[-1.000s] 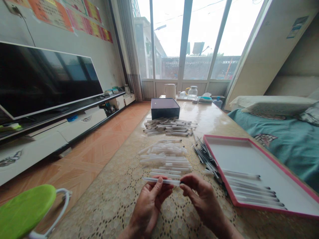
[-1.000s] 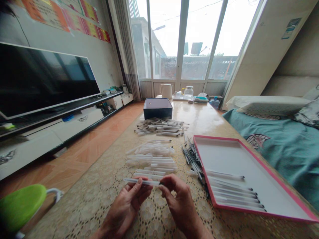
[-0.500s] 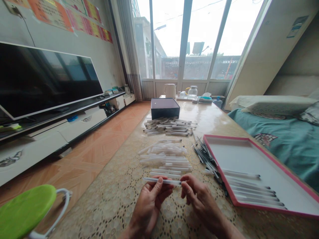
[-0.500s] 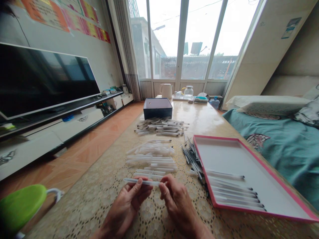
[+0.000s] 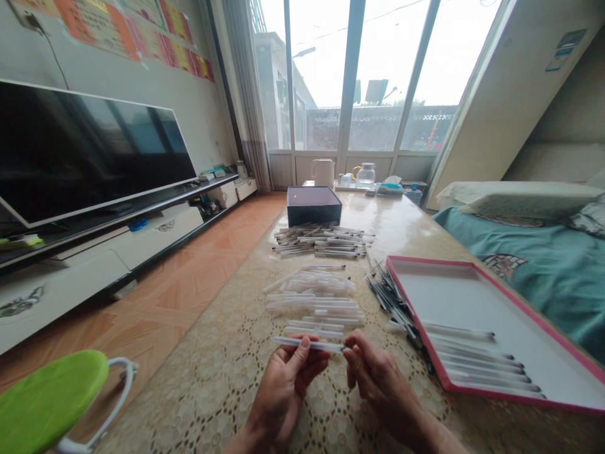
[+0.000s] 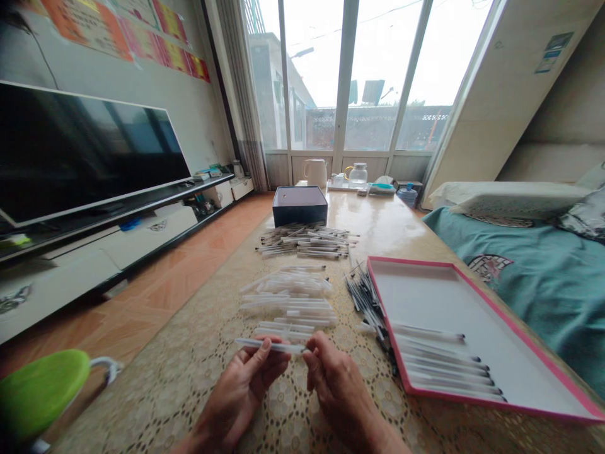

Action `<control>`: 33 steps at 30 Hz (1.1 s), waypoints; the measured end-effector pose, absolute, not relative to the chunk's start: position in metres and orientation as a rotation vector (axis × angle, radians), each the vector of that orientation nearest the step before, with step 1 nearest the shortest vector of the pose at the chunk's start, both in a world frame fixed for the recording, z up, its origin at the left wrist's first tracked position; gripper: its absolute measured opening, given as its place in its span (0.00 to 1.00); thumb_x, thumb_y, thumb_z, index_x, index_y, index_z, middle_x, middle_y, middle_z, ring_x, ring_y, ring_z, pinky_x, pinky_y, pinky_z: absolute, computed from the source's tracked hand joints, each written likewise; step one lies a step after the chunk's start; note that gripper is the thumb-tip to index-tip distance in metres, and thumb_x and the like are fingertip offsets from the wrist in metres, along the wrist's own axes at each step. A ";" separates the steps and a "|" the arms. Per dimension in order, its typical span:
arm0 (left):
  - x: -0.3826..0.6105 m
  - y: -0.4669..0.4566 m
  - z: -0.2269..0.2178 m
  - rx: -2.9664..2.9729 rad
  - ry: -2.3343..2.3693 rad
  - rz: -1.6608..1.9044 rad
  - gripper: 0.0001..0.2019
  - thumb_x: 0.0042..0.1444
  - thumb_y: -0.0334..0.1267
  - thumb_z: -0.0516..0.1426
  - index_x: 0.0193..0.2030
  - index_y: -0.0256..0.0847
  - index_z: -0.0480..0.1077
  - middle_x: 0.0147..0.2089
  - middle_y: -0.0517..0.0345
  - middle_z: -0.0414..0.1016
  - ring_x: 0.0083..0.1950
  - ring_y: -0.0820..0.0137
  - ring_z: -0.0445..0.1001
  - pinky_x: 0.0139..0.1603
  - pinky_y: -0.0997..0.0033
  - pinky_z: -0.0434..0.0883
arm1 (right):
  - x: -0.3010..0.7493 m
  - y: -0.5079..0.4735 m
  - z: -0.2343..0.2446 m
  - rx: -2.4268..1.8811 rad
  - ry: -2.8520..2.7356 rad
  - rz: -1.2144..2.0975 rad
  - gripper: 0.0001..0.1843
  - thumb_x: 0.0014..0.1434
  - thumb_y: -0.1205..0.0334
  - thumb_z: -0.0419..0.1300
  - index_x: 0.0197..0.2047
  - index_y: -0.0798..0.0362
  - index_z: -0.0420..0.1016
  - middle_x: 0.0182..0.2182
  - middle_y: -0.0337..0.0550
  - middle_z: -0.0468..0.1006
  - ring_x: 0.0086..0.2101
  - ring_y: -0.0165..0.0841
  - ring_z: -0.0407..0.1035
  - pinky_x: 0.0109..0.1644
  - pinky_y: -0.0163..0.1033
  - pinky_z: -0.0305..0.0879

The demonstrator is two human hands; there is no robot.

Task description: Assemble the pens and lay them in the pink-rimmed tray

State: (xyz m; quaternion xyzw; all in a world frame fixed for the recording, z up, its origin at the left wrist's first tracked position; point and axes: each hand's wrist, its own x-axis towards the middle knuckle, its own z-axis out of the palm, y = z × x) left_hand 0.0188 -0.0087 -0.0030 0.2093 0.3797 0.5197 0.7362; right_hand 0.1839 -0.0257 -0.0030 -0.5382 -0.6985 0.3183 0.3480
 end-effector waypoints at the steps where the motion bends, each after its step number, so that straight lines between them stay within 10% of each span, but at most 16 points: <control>1: 0.019 -0.009 -0.003 0.463 0.841 1.133 0.06 0.50 0.34 0.61 0.34 0.35 0.72 0.33 0.51 0.78 0.35 0.68 0.77 0.41 0.69 0.73 | 0.184 -0.025 -0.004 -1.401 -1.813 0.814 0.19 0.65 0.51 0.41 0.29 0.51 0.61 0.18 0.33 0.67 0.19 0.26 0.62 0.26 0.30 0.54; 33: 0.020 -0.010 0.002 0.472 0.841 1.136 0.07 0.48 0.35 0.62 0.33 0.35 0.72 0.33 0.52 0.79 0.34 0.69 0.77 0.40 0.70 0.72 | 0.187 -0.026 0.000 -1.405 -1.863 0.779 0.17 0.65 0.51 0.41 0.31 0.50 0.61 0.18 0.33 0.69 0.21 0.27 0.64 0.28 0.31 0.56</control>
